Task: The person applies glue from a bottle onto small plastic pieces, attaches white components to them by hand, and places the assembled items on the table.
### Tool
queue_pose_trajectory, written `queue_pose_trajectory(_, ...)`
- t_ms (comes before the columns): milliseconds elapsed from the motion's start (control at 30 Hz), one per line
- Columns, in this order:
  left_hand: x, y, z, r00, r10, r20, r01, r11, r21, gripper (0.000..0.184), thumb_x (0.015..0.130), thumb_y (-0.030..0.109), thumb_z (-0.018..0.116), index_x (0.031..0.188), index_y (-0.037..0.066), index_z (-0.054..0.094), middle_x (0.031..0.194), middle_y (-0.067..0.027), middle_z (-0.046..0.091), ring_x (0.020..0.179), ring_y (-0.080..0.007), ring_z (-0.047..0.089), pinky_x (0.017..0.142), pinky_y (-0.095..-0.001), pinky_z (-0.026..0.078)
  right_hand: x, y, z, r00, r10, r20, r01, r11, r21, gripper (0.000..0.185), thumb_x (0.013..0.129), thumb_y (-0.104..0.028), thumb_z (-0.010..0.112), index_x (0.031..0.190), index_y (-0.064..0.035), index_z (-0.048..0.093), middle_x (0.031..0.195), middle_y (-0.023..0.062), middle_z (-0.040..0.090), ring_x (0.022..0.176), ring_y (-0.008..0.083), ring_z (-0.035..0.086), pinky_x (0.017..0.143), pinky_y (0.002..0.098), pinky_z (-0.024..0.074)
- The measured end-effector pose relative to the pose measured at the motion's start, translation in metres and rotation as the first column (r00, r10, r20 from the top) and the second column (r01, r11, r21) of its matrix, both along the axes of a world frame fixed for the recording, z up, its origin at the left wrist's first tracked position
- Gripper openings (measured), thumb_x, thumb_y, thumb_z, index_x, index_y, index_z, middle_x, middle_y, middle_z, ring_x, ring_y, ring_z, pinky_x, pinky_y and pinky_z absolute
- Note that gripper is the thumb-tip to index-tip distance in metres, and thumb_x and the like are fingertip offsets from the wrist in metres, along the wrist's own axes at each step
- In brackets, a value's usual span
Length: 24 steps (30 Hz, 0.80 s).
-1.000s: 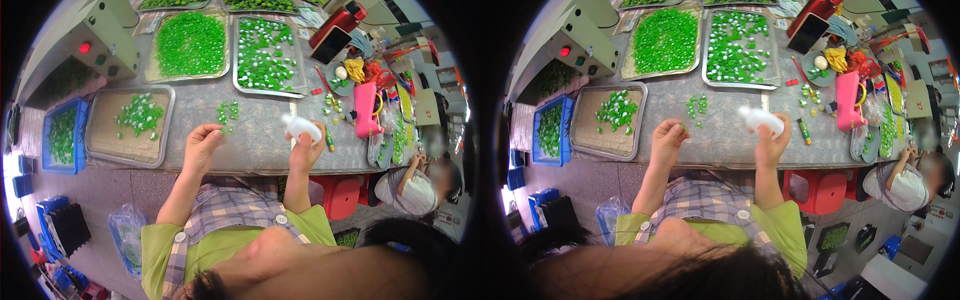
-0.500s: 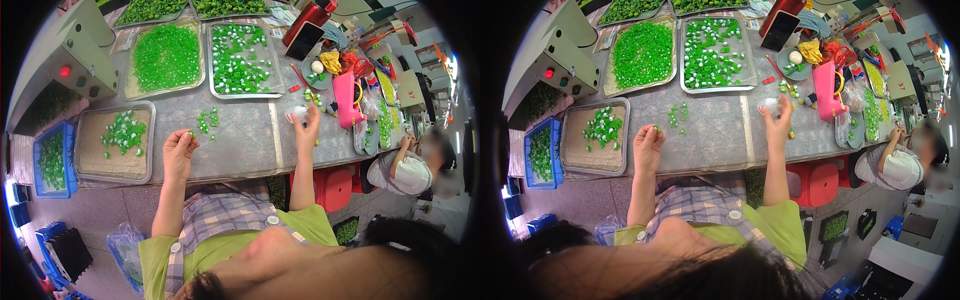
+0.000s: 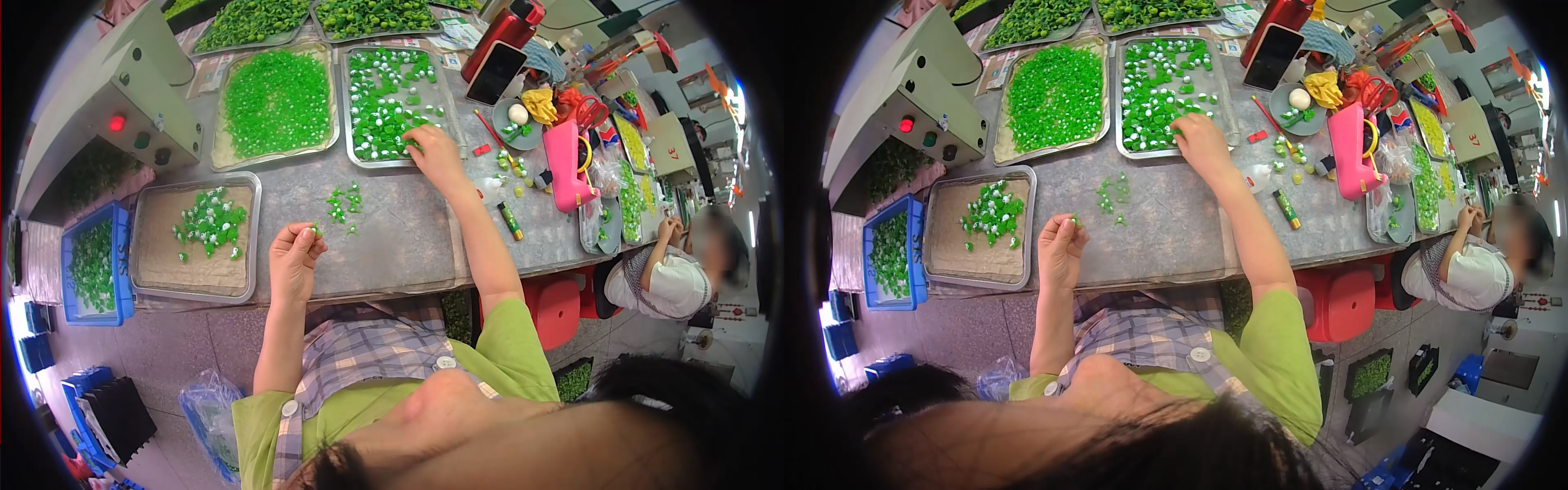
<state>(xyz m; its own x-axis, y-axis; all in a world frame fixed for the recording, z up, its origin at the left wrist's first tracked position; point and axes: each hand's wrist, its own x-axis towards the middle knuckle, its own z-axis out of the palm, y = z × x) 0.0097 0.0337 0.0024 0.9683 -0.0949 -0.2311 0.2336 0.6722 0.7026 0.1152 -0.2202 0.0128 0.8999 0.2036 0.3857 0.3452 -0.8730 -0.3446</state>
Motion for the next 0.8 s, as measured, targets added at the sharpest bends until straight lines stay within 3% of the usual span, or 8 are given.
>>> queue_pose_trajectory(33, 0.000, 0.001, 0.000, 1.000, 0.006, -0.003, -0.006, 1.000, 0.002, 0.007, 0.075, 0.008, 0.056, 0.080, 0.003, 0.055, 0.069, -0.0035, 0.056, 0.061, -0.0105, 0.053, 0.058, -0.0227, 0.046, -0.005, 0.000, 0.003, 1.000, 0.006, -0.003, -0.006, 1.000, 0.002, 0.014, 0.066, -0.005, 0.057, 0.080, -0.0049, 0.057, 0.079, 0.0087, 0.055, 0.080, 0.0219, 0.053, 0.067, 0.0309, 0.0426)
queue_pose_trajectory(67, 0.001, -0.001, -0.001, 0.999, -0.036, 0.014, 0.035, 0.999, 0.022, 0.006, 0.075, 0.007, 0.056, 0.080, 0.003, 0.055, 0.070, -0.0035, 0.056, 0.061, -0.0104, 0.053, 0.058, -0.0232, 0.046, -0.016, 0.006, 0.017, 0.993, 0.038, -0.111, -0.006, 0.959, 0.282, 0.015, 0.067, -0.005, 0.057, 0.082, -0.0044, 0.057, 0.078, 0.0074, 0.055, 0.079, 0.0181, 0.053, 0.067, 0.0277, 0.0424)
queue_pose_trajectory(100, 0.000, -0.003, -0.002, 0.997, -0.079, 0.024, 0.078, 0.996, 0.043, 0.006, 0.075, 0.005, 0.056, 0.080, 0.003, 0.055, 0.070, -0.0035, 0.056, 0.061, -0.0104, 0.053, 0.058, -0.0237, 0.046, -0.029, 0.010, 0.029, 0.973, 0.097, -0.211, 0.032, 0.843, 0.537, 0.015, 0.068, -0.006, 0.057, 0.083, -0.0040, 0.057, 0.078, 0.0062, 0.055, 0.078, 0.0142, 0.053, 0.067, 0.0245, 0.0422)
queue_pose_trajectory(133, 0.001, -0.007, -0.001, 0.990, -0.134, 0.039, 0.133, 0.990, 0.039, 0.006, 0.074, 0.003, 0.055, 0.080, 0.002, 0.056, 0.070, -0.0032, 0.056, 0.062, -0.0099, 0.053, 0.060, -0.0230, 0.045, -0.042, 0.013, 0.035, 0.932, 0.197, -0.305, 0.049, 0.763, 0.644, 0.014, 0.074, -0.005, 0.053, 0.087, -0.0024, 0.055, 0.078, 0.0013, 0.053, 0.076, 0.0071, 0.050, 0.068, 0.0198, 0.0398)
queue_pose_trajectory(200, 0.001, -0.017, -0.002, 0.977, -0.209, 0.050, 0.206, 0.977, 0.062, 0.006, 0.074, 0.002, 0.055, 0.080, 0.002, 0.056, 0.071, -0.0030, 0.056, 0.063, -0.0098, 0.053, 0.061, -0.0225, 0.044, -0.065, 0.024, 0.025, 0.845, 0.457, -0.279, 0.060, 0.437, 0.897, 0.017, 0.075, -0.005, 0.052, 0.091, -0.0023, 0.052, 0.080, 0.0014, 0.052, 0.071, 0.0080, 0.050, 0.065, 0.0210, 0.0402)
queue_pose_trajectory(267, 0.002, -0.026, -0.006, 0.938, -0.337, 0.083, 0.326, 0.937, 0.128, 0.011, 0.073, 0.011, 0.059, 0.077, 0.002, 0.054, 0.073, -0.0071, 0.057, 0.066, -0.0148, 0.055, 0.061, -0.0277, 0.047, -0.084, 0.036, 0.019, 0.749, 0.590, -0.303, 0.161, 0.280, 0.946, 0.017, 0.076, -0.008, 0.053, 0.092, -0.0027, 0.051, 0.079, 0.0023, 0.051, 0.066, 0.0085, 0.049, 0.061, 0.0208, 0.0393)
queue_pose_trajectory(433, 0.002, -0.034, 0.003, 0.932, -0.355, 0.076, 0.351, 0.935, 0.056, 0.014, 0.073, 0.014, 0.059, 0.078, 0.002, 0.054, 0.076, -0.0077, 0.058, 0.067, -0.0152, 0.056, 0.063, -0.0267, 0.046, -0.103, 0.055, 0.005, 0.669, 0.677, -0.308, 0.348, 0.080, 0.934, 0.014, 0.076, -0.011, 0.055, 0.087, -0.0016, 0.054, 0.073, 0.0018, 0.055, 0.064, 0.0073, 0.049, 0.059, 0.0204, 0.0400)
queue_pose_trajectory(800, -0.003, -0.027, -0.008, 0.977, -0.214, 0.002, 0.214, 0.977, 0.014, 0.010, 0.076, 0.011, 0.056, 0.080, 0.002, 0.053, 0.074, -0.0076, 0.058, 0.064, -0.0143, 0.055, 0.061, -0.0247, 0.046, -0.117, 0.066, 0.018, 0.839, 0.477, -0.262, 0.230, 0.127, 0.965, 0.021, 0.071, 0.000, 0.058, 0.092, 0.0006, 0.056, 0.076, 0.0031, 0.057, 0.069, 0.0073, 0.052, 0.063, 0.0183, 0.0417)
